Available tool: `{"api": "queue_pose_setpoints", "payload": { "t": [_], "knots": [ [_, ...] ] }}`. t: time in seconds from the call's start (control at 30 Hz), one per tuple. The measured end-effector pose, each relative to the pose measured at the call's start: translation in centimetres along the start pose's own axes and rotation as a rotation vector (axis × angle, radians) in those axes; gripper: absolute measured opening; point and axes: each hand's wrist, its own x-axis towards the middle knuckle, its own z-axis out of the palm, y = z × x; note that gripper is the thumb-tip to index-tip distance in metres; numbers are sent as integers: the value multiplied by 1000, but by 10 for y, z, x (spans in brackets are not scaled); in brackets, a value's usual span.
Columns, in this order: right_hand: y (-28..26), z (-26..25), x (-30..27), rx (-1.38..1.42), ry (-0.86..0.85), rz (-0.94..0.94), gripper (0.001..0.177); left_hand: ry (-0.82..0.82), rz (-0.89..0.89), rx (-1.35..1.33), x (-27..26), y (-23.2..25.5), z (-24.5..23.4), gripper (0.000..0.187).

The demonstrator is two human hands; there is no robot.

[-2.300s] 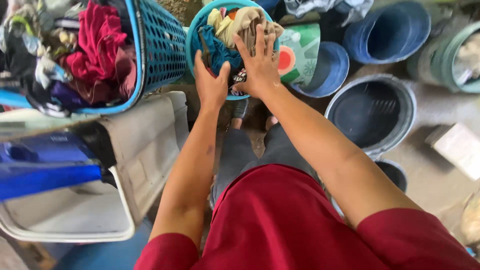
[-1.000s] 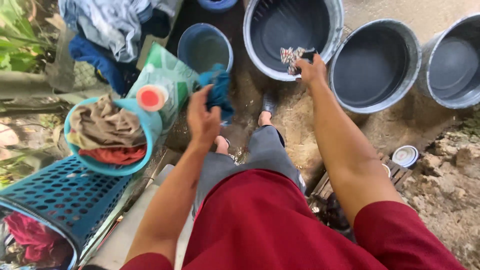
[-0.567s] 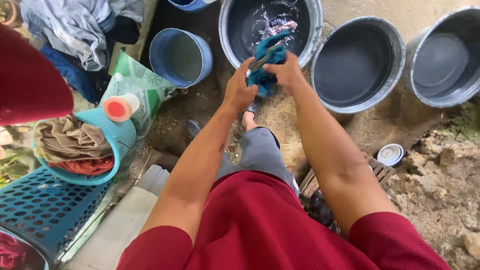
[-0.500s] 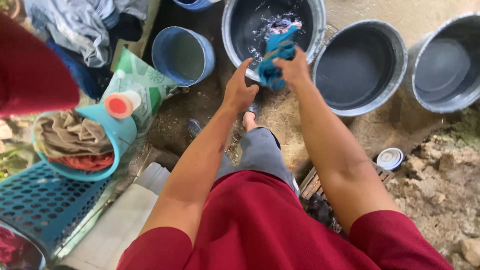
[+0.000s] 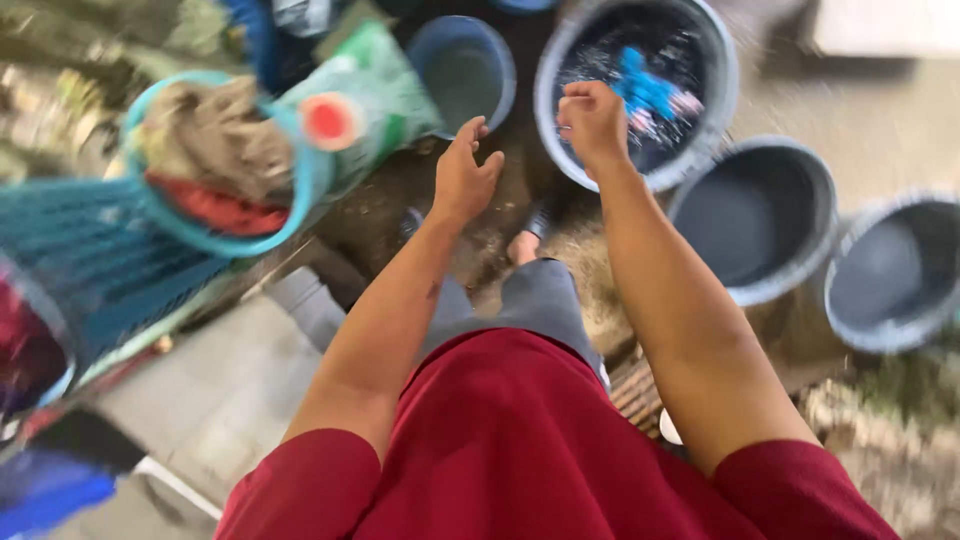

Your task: The recorder is washing laundry using a small washing machine and hand-washing clothes in basins.

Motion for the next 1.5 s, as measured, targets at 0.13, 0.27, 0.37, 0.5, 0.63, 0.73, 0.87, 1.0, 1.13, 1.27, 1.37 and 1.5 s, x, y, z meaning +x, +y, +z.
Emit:
{"api": "queue_pose_setpoints", "payload": {
  "t": [0.13,0.27,0.37,0.5,0.63,0.73,0.87,1.0,1.13,1.27,1.37,1.5],
  "knots": [
    [-53,147,-30,-88,-247,-117,23,256,-26,-64,-22,-59,-101,57],
    [-66,278,-61,-311,-444,-551,25,553,-70,-189,-49,-110,-187,47],
    [-76,354,-91,-481,-492,-742,34,686,-126,-286,-62,-145,-235,45],
    [-73,413,-127,-704,-501,-941,75,793,-102,-204,-73,-175,-280,45],
    [-58,435,-124,-884,-476,-857,88,798,-53,-84,-62,-188,-298,51],
    [-31,427,-104,-913,-395,-875,59,743,-46,-90,-58,-185,-301,53],
    [-48,395,-104,-616,-405,-931,25,765,-24,-82,-48,-190,-299,66],
    [-70,350,-105,-304,-369,-919,16,796,30,84,-36,-204,-294,84],
    [-87,266,-94,-117,-334,-843,16,724,-50,209,-27,-173,-302,83],
    [-74,171,-77,-23,-157,-729,18,642,-126,506,-5,-190,-311,101],
    [-49,85,-63,-192,62,-726,21,595,-189,592,20,-213,-318,108],
    [-22,10,-46,-376,232,-614,26,636,-212,212,27,-182,-313,89]
  ]
}}
